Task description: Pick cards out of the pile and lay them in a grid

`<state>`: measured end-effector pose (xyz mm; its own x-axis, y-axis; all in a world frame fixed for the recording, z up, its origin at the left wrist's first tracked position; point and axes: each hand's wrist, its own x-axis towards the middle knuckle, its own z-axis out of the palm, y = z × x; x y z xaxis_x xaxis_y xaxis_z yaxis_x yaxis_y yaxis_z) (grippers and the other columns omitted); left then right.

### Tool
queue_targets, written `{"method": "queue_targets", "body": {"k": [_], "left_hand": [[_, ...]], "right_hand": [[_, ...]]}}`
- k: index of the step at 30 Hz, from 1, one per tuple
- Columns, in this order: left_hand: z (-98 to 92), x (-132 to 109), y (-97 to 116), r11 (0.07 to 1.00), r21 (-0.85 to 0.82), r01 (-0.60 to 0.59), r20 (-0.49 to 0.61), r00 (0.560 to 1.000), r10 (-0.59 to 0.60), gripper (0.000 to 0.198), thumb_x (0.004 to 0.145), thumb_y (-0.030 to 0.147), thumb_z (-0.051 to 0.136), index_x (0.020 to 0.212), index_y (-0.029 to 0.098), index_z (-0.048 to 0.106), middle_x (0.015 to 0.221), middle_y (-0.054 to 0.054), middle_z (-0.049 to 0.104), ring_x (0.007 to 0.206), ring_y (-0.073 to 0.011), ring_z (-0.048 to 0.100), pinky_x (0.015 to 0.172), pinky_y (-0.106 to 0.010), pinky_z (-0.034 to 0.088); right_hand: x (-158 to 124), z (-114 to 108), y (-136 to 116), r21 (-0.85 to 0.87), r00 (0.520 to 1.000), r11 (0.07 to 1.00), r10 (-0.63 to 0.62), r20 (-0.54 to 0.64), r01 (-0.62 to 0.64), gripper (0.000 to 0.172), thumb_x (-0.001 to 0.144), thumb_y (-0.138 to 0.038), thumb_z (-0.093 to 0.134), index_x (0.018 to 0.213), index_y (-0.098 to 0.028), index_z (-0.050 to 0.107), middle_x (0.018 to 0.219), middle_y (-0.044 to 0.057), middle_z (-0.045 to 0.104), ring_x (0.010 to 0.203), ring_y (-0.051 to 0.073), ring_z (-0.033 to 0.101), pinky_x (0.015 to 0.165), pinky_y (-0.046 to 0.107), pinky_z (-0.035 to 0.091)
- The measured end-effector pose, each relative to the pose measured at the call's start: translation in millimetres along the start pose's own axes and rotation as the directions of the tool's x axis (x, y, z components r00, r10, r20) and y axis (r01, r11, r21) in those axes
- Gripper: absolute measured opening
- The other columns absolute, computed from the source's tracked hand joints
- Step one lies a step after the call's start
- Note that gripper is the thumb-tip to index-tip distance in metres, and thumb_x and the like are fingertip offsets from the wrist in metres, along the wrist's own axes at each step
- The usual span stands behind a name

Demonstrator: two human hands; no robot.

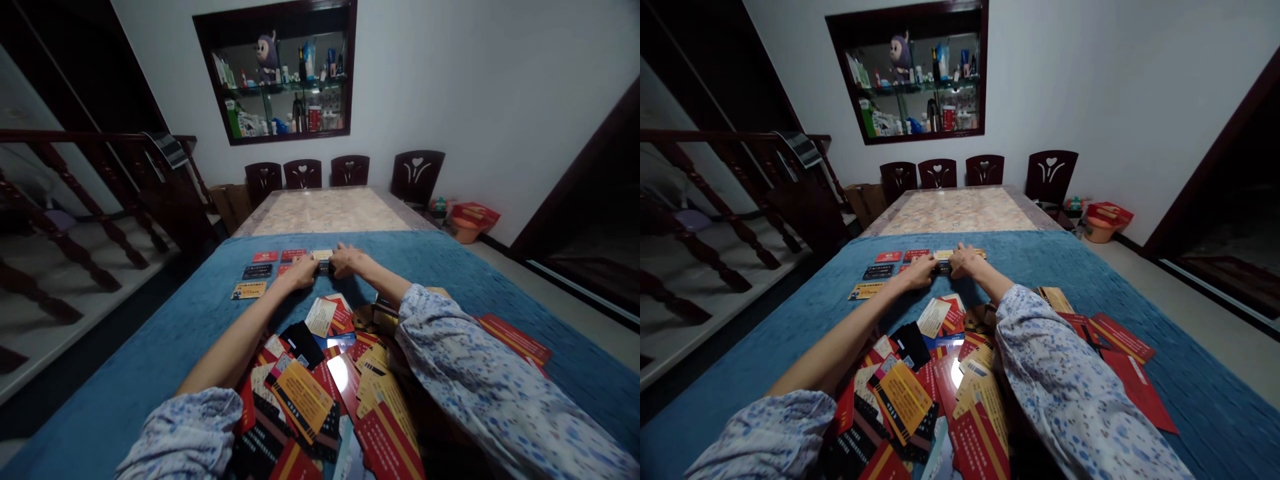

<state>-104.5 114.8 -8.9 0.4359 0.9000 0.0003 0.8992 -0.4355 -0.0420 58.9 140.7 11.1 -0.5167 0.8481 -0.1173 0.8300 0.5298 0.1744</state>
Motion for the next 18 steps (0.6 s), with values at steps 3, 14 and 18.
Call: {"method": "queue_targets", "body": {"k": [3,14,18], "left_hand": [[-0.9,-3.4,0.3,1.000,-0.005,-0.002,-0.006,1.000,0.002,0.033,0.079,0.007,0.054,0.111,0.015,0.062,0.123,-0.017,0.057,0.118,-0.0322,0.053,0.099,-0.047,0.041],[-3.9,-22.8,1.3,1.000,-0.001,-0.012,-0.043,0.999,0.012,0.032,0.082,0.009,0.051,0.111,0.016,0.061,0.121,-0.015,0.057,0.120,-0.0295,0.050,0.099,-0.045,0.041],[-4.8,-32.0,4.4,1.000,0.004,-0.002,-0.057,0.998,0.002,0.034,0.081,0.008,0.051,0.113,0.017,0.061,0.122,-0.014,0.057,0.117,-0.0282,0.052,0.098,-0.043,0.041]], "right_hand": [[-2.7,-1.8,-0.8,-0.013,1.000,1.000,-0.008,0.002,0.009,0.046,0.072,-0.029,0.064,0.116,-0.014,0.069,0.122,0.022,0.061,0.113,0.037,0.047,0.088,0.048,0.044],[-24.9,-2.8,3.5,-0.083,0.992,0.993,-0.087,-0.090,0.080,0.041,0.080,-0.029,0.058,0.117,-0.013,0.067,0.123,0.021,0.058,0.118,0.035,0.043,0.090,0.046,0.043],[-40.8,-2.0,5.8,-0.034,0.990,0.996,-0.083,-0.116,0.080,0.040,0.082,-0.033,0.059,0.118,-0.018,0.068,0.125,0.019,0.058,0.118,0.035,0.042,0.090,0.047,0.042]]}}
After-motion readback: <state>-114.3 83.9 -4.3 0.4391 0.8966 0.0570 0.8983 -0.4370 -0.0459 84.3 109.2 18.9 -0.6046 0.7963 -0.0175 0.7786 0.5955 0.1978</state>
